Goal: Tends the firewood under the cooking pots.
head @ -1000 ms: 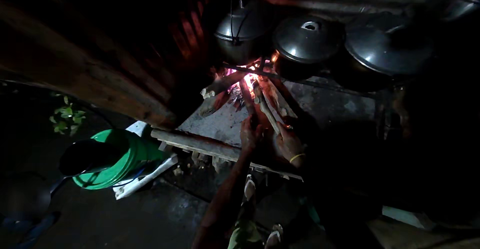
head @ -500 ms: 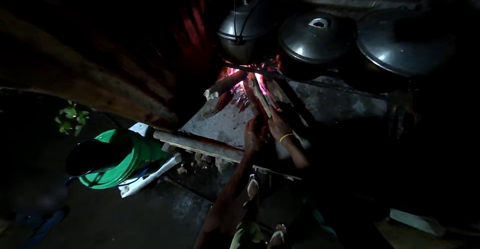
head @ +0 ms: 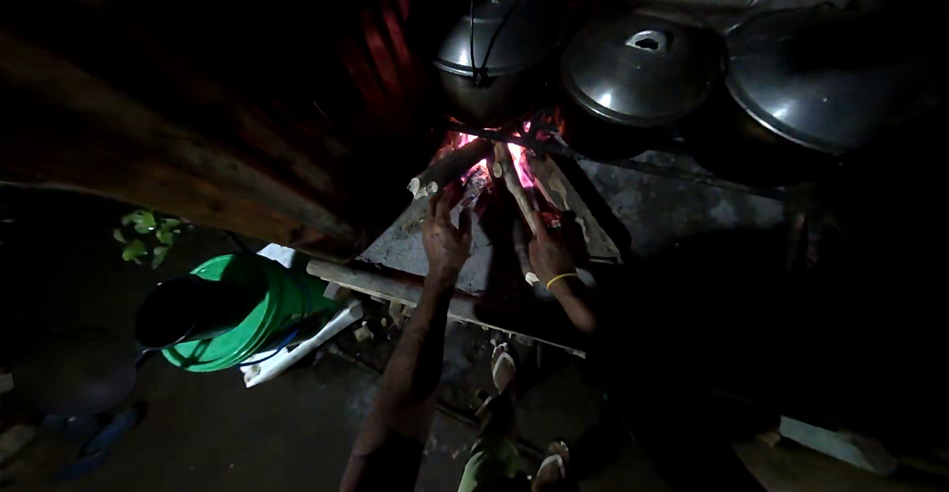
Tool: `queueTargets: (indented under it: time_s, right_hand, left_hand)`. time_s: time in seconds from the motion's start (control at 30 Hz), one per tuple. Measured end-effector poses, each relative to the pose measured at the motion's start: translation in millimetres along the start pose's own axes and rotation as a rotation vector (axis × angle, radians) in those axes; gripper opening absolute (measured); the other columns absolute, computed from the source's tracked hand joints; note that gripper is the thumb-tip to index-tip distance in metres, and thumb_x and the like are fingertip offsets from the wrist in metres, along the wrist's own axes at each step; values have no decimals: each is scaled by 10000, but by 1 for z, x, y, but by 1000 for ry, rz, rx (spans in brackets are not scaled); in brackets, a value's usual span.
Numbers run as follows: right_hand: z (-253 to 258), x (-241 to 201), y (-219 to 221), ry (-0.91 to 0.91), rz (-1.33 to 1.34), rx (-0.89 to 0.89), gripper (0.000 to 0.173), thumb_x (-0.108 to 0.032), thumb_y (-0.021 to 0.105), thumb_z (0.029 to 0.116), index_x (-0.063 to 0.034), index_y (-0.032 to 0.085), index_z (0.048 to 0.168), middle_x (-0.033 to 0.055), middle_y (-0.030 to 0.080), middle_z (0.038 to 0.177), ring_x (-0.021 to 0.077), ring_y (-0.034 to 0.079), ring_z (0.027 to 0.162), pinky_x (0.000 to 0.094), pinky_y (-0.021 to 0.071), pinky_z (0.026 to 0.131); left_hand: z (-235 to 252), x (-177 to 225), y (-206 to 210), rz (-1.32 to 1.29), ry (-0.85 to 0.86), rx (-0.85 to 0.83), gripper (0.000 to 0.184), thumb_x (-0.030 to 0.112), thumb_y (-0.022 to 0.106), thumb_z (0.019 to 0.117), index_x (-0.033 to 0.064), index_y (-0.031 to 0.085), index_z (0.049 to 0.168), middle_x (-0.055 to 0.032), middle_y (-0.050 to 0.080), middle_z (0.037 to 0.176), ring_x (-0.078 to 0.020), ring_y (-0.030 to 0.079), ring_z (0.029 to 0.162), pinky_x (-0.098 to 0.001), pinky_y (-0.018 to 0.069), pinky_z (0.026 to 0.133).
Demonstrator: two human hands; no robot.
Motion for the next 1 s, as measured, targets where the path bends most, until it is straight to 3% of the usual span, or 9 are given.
queueTargets:
  time_s: [0.07, 0.17, 0.23, 0.27, 0.43, 0.73, 0.83, 0.93, 1.0]
  right_hand:
    - [-18, -8, -6, -140, -24, 231, 520, -237, 499, 1056, -80, 457, 1550, 259, 617, 1379, 439, 653, 1187, 562, 519, 1002]
    - [-47, -16, 9, -307, -74, 355, 490, -287, 592, 986, -100, 610, 1439, 235, 574, 1451, 438, 572, 1310, 581, 455, 1085]
    - [-62, -19, 16, -399, -99, 535, 392, -233, 686, 918, -97, 725, 1284, 205, 662, 1339, 390, 651, 1214, 516, 537, 1007]
    - [-64, -20, 20, -422, -128, 567, 356, -210, 687, 915, -104, 739, 1250, 189, 672, 1325, 370, 660, 1201, 490, 549, 996]
    - [-53, -19, 36, -333, -180, 370, 448, -118, 635, 917, -153, 671, 1362, 154, 583, 1466, 371, 538, 1368, 524, 475, 1085]
    - [-52, -22, 43, -326, -49, 305, 451, -51, 557, 957, -148, 654, 1387, 143, 558, 1500, 364, 450, 1449, 530, 410, 1151]
    - [-54, -21, 38, -337, -45, 370, 414, -102, 589, 947, -147, 676, 1350, 148, 584, 1465, 353, 505, 1405, 524, 456, 1112]
    - [-64, -12, 10, -377, 79, 561, 368, -221, 640, 962, -85, 719, 1294, 190, 637, 1391, 379, 613, 1286, 540, 506, 1063]
    - [-54, -4, -7, -284, 63, 576, 400, -249, 604, 983, -42, 697, 1313, 229, 636, 1374, 413, 628, 1251, 560, 508, 1049]
  left_hand:
    - [19, -2, -14, 119, 58, 47, 478, 247, 659, 990, 26, 575, 1405, -228, 551, 1454, -441, 559, 1290, -615, 463, 1038]
    - [49, -14, -19, 254, 56, 24, 547, 281, 711, 945, 50, 574, 1422, -241, 524, 1477, -472, 499, 1342, -646, 413, 1054]
    - [66, -24, -14, 327, 60, 3, 567, 281, 738, 914, 67, 584, 1416, -228, 516, 1492, -448, 486, 1369, -632, 391, 1085]
    - [73, -27, -11, 355, 63, -19, 575, 295, 742, 913, 77, 583, 1421, -219, 513, 1497, -437, 483, 1375, -624, 380, 1100]
    - [84, -38, 6, 422, 56, -148, 569, 315, 697, 957, 117, 546, 1468, -194, 527, 1490, -425, 495, 1366, -626, 381, 1094]
    - [87, -40, 9, 372, 55, -150, 468, 218, 664, 971, 90, 597, 1416, -217, 560, 1446, -451, 518, 1337, -632, 421, 1057]
    - [87, -41, 7, 379, 51, -138, 478, 234, 679, 967, 101, 597, 1419, -202, 559, 1456, -440, 515, 1344, -638, 418, 1052]
    - [69, -33, -3, 299, 61, -22, 509, 237, 674, 962, 83, 570, 1436, -222, 488, 1519, -453, 454, 1395, -633, 361, 1123]
    - [38, -20, 0, 184, 57, 11, 514, 252, 639, 992, 47, 534, 1452, -230, 488, 1512, -452, 466, 1383, -626, 397, 1108]
Point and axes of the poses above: each hand's wrist, its own z-axis towards the middle knuckle, its own y-axis out of the palm, x = y × z, the point moved 9 cm from there along z, towards the middle knuckle
